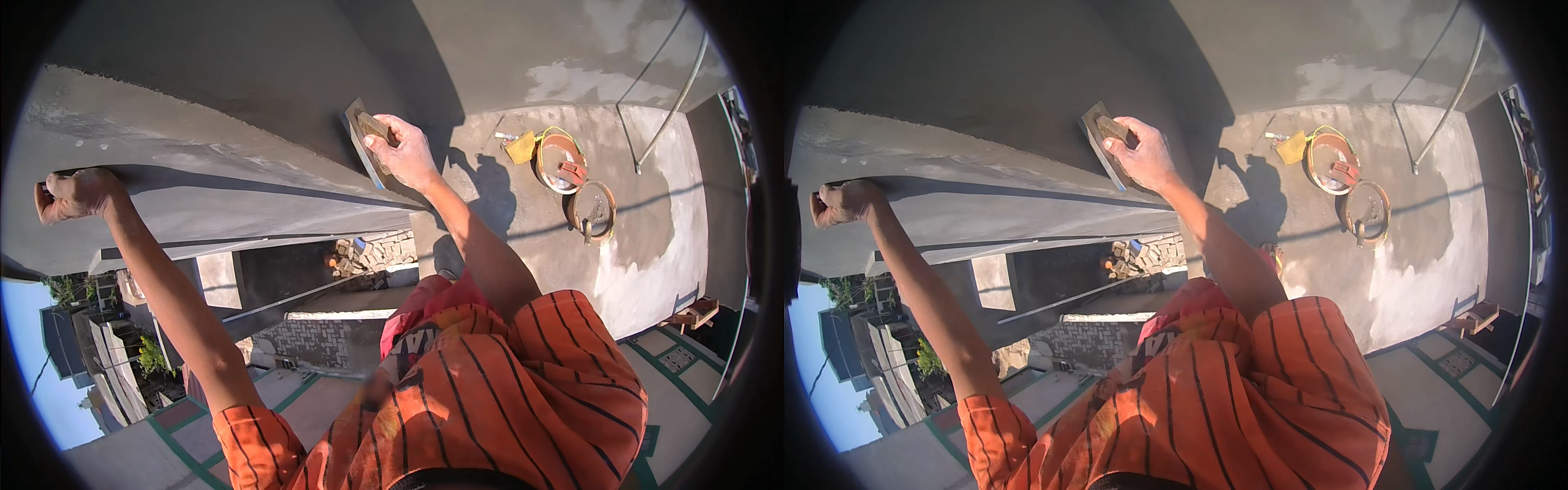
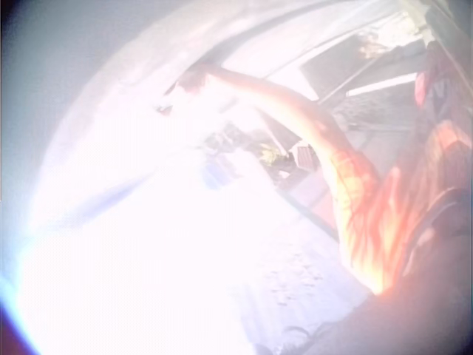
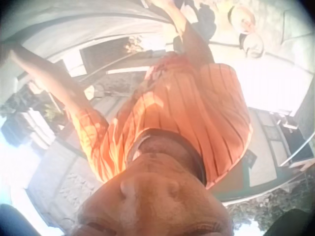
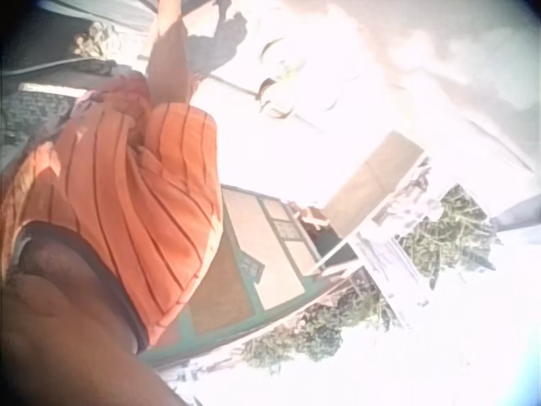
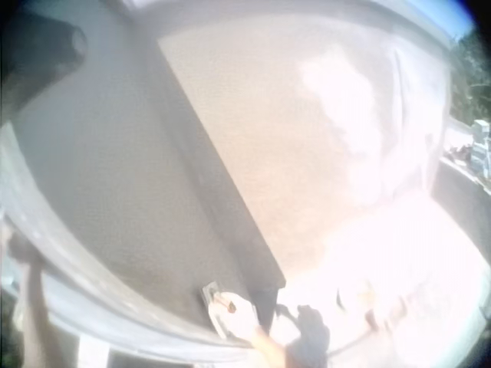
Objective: The person smooths a vertical wall corner using a rectangular trowel and a brush. They repeatedly scrape the corner with the trowel and brush the surface, occasionally dipping the brush into a bucket of water or slurry.
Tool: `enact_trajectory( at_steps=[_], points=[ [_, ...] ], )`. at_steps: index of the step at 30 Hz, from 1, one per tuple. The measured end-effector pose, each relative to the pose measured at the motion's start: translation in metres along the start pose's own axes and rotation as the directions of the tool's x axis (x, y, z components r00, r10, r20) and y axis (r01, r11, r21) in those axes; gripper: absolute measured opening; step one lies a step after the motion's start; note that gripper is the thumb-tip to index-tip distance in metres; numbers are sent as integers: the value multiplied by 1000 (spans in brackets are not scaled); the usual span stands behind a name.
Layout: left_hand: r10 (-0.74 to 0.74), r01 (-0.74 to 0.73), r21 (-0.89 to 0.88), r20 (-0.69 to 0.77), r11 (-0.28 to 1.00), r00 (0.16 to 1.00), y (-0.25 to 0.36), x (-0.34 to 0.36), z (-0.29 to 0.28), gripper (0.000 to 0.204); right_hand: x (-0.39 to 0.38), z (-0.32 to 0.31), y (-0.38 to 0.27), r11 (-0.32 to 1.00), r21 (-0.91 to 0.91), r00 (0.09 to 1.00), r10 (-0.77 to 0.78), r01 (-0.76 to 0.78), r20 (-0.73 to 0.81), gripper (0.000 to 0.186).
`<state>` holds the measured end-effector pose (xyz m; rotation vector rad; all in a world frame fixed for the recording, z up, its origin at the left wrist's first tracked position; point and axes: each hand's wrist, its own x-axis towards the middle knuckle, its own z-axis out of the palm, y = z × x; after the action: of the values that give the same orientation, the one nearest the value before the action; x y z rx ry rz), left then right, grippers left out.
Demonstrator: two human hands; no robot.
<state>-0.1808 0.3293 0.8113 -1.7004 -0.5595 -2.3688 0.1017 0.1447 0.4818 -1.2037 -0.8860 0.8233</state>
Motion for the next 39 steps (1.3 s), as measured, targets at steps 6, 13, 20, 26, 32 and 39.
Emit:
enact_trajectory(
  at_steps=[6, 13, 20, 26, 32, 39],
  points=[
    [-1, 1, -10, -29, 1000, 1000, 8, -3, 6, 37, -13, 20, -29, 997, -67, 999, -43, 43, 8, 42],
    [-7, 7, -8, -28, 1000, 1000, 18, -5, 3, 34, -4, -12, 101, 864, -332, 926, 348, -378, -150, 30],
    [-10, 11, 13, -8, 1000, 1000, 30, -21, 18, 38, 33, 14, -147, 923, 120, 931, -366, 365, -10, 37],
    [-31, 32, 73, -16, 997, 999, 40, -27, 10, 37, 28, 43, -243, 840, 109, 834, -542, 532, 105, 35],
    [-15, 18, 94, -28, 995, 1000, 47, -30, 21, 38, 65, 24, -56, 998, -62, 1000, -24, 24, -1, 35],
    [37, -31, 194, -25, 980, 999, 39, -31, 20, 43, 53, 27, -209, 910, 222, 929, -367, 350, 42, 30]
  ],
)
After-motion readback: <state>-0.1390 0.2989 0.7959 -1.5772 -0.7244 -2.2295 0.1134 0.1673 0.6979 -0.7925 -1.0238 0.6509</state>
